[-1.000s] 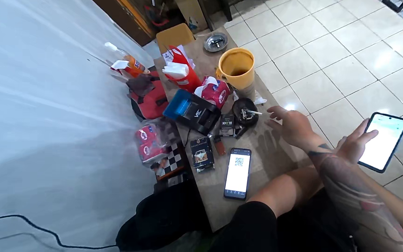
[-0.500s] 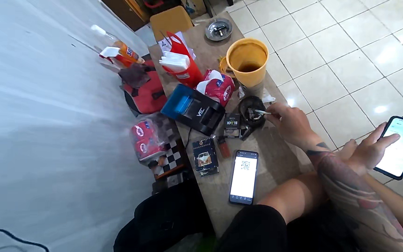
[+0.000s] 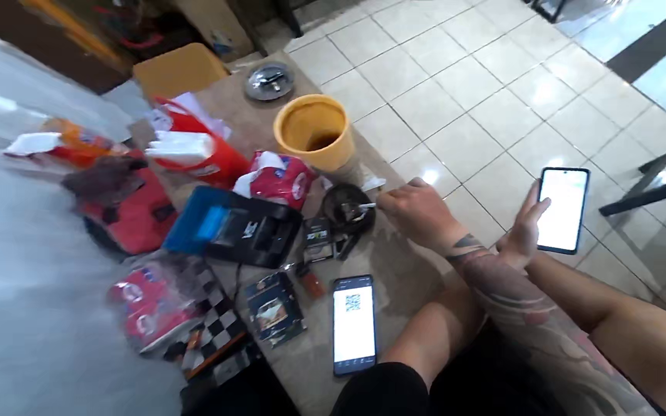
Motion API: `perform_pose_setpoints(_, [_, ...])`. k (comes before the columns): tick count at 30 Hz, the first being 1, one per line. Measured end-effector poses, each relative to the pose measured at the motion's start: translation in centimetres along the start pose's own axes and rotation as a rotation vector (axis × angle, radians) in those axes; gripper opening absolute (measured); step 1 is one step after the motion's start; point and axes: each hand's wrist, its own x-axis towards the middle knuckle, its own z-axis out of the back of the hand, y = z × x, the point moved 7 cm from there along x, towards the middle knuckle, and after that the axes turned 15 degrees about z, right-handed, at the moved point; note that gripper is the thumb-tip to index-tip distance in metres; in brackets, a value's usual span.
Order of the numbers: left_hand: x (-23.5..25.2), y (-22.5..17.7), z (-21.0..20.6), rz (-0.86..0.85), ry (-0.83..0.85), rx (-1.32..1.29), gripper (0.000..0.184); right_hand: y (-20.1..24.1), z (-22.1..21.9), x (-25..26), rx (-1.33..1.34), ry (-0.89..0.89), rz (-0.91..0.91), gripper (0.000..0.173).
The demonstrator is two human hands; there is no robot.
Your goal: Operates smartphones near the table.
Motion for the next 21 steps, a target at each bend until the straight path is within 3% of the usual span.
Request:
perform_pose_setpoints(1, [1.2, 3.0, 1.5, -0.046, 0.055, 0.06, 0.061, 0.0, -0.3, 0.0, -0.025, 0.029, 0.003, 0.018])
perform_pose_setpoints(3, [2.7, 7.0, 3.8, -0.001, -0.005, 0.096, 0.059, -1.3, -3.8, 0.4, -0.094, -0.09, 0.098, 0.013])
perform_pose_setpoints(5, [4.2, 10.0, 6.0, -0.034, 0.05, 0.141, 0.059, -2.3, -6.7, 0.9, -0.171, -0.129, 0.188, 0.014])
perform_pose_setpoints(8, [3.2, 8.2, 5.1, 0.049, 0.015, 0.1, 0.058, -2.0, -6.1, 0.3, -0.185, -0.146, 0.213, 0.018])
perform_pose_setpoints(11, [2.3, 5.8, 3.5, 0.017, 0.068, 0.098, 0.06, -1.9, -2.9, -2.6, -0.075, -0.332, 0.174, 0.016])
perform_pose_setpoints(14, [0.8, 2.6, 0.8, 0.111, -0.091, 0.07, 0.073, -2.8, 1.4, -7.9, 0.086, -0.5, 0.107, 0.019])
perform_pose_setpoints(16, [1.1, 2.9, 0.6, 0.095, -0.176, -0.026, 0.078, -4.2, 4.4, -12.4, 0.204, -0.578, 0.052, 0.02])
perform_pose_setpoints(17, [1.4, 4.0, 1.2, 0.009, -0.141, -0.119, 0.069, -5.1, 5.8, -14.8, 0.257, -0.626, 0.018, 0.02])
perform_pose_setpoints(18, [1.7, 5.5, 2.0, -0.141, 0.015, -0.182, 0.056, -6.0, 7.2, -17.3, 0.297, -0.672, -0.019, 0.021])
perform_pose_setpoints(19, [2.0, 6.0, 2.2, -0.228, 0.375, -0.168, 0.061, -7.1, 8.6, -19.8, 0.311, -0.703, -0.061, 0.021])
perform_pose_setpoints(20, [0.5, 4.7, 0.5, 0.079, 0.116, -0.158, 0.066, -8.1, 10.1, -22.2, 0.295, -0.721, -0.109, 0.022])
perform_pose_setpoints(21, [-0.4, 3.5, -0.7, 0.217, 0.022, -0.018, 0.086, -9.0, 11.4, -24.6, 0.245, -0.731, -0.165, 0.023])
